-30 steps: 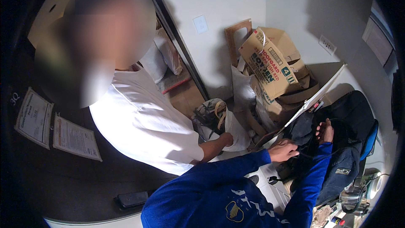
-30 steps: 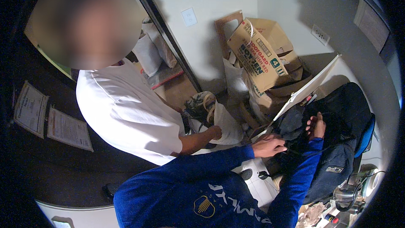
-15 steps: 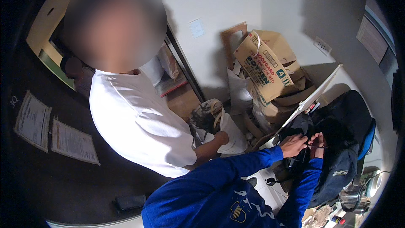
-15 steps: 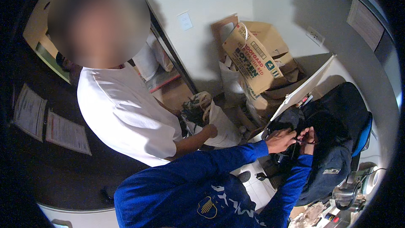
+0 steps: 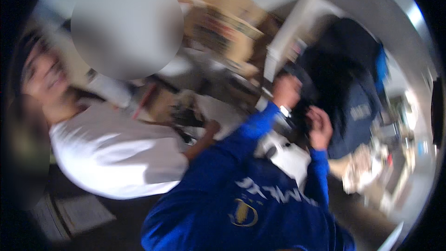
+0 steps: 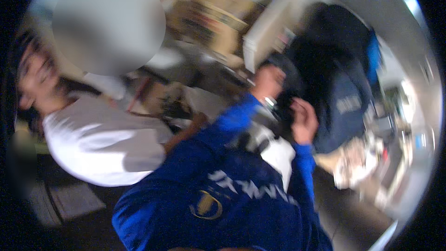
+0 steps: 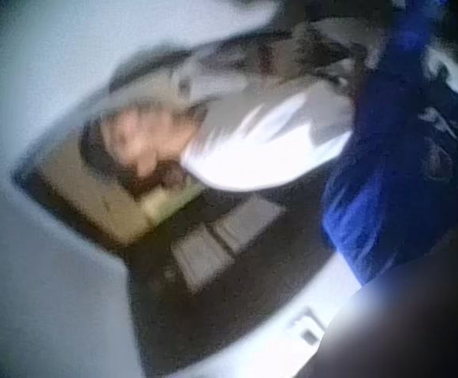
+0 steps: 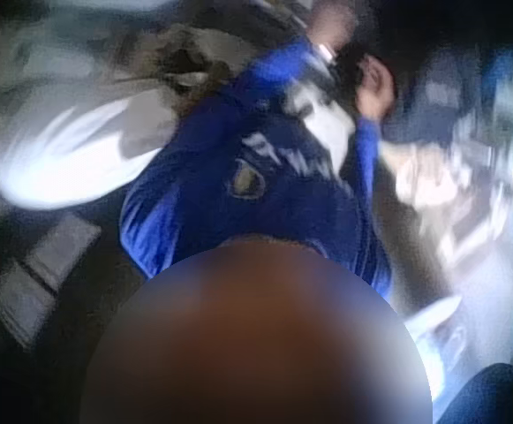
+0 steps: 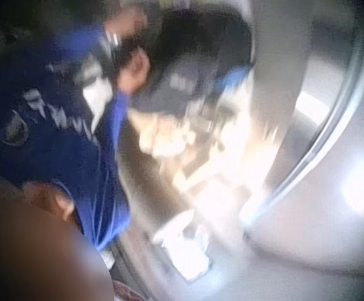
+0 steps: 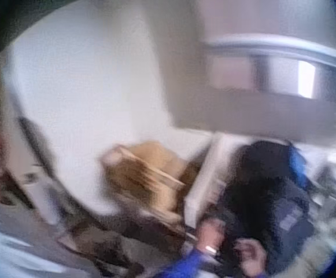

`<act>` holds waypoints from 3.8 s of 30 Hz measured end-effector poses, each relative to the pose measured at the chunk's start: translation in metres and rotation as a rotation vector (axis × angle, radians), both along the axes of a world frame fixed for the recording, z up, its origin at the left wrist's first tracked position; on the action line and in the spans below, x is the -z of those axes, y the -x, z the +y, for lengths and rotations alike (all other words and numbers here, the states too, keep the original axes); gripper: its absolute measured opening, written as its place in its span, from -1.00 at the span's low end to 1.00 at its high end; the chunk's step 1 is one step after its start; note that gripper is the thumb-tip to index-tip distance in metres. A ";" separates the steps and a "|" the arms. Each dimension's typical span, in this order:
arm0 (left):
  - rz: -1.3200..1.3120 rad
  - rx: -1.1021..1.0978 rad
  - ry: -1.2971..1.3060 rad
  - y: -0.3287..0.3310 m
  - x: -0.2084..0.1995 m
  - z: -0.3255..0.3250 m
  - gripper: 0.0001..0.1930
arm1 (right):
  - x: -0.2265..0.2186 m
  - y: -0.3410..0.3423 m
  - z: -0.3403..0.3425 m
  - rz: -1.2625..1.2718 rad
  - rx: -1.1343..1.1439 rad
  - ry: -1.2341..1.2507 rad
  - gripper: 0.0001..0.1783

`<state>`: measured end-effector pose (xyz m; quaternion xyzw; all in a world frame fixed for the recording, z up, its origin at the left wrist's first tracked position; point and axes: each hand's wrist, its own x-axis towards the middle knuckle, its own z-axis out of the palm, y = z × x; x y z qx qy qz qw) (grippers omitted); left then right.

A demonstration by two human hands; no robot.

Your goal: The person measures and marks a wooden cabinet using a speed square and pencil, then gathers screws and a drill. They carry a large plywood panel and fit it into the cabinet structure.

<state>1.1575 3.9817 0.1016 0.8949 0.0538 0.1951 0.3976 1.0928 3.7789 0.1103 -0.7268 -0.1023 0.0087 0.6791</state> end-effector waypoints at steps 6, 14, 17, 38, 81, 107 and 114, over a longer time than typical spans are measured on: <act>-0.044 -0.060 0.010 -0.016 -0.024 0.014 -0.71 | 0.034 0.061 -0.012 -0.035 0.247 0.502 -0.68; 0.264 0.032 -0.133 -0.039 0.009 0.003 -0.68 | 0.070 0.086 -0.019 0.105 0.184 0.853 -0.36; 0.338 0.061 -0.053 -0.058 0.026 0.016 -0.65 | 0.075 0.083 -0.019 0.233 0.171 1.009 -0.25; 0.374 -0.002 -0.145 -0.043 0.035 0.018 -0.66 | -0.027 0.013 0.007 0.603 0.120 -0.494 -0.68; -0.099 0.969 0.444 0.124 -0.119 -0.160 -0.86 | 0.047 0.302 -0.134 0.680 0.306 0.820 -0.63; 0.670 2.856 0.804 0.591 -0.264 -0.697 -0.29 | 0.061 0.673 -0.372 0.940 1.492 0.215 -0.49; 0.327 2.636 1.919 0.639 -0.353 -0.749 -0.57 | 0.126 0.682 -0.396 0.987 1.446 0.005 -0.44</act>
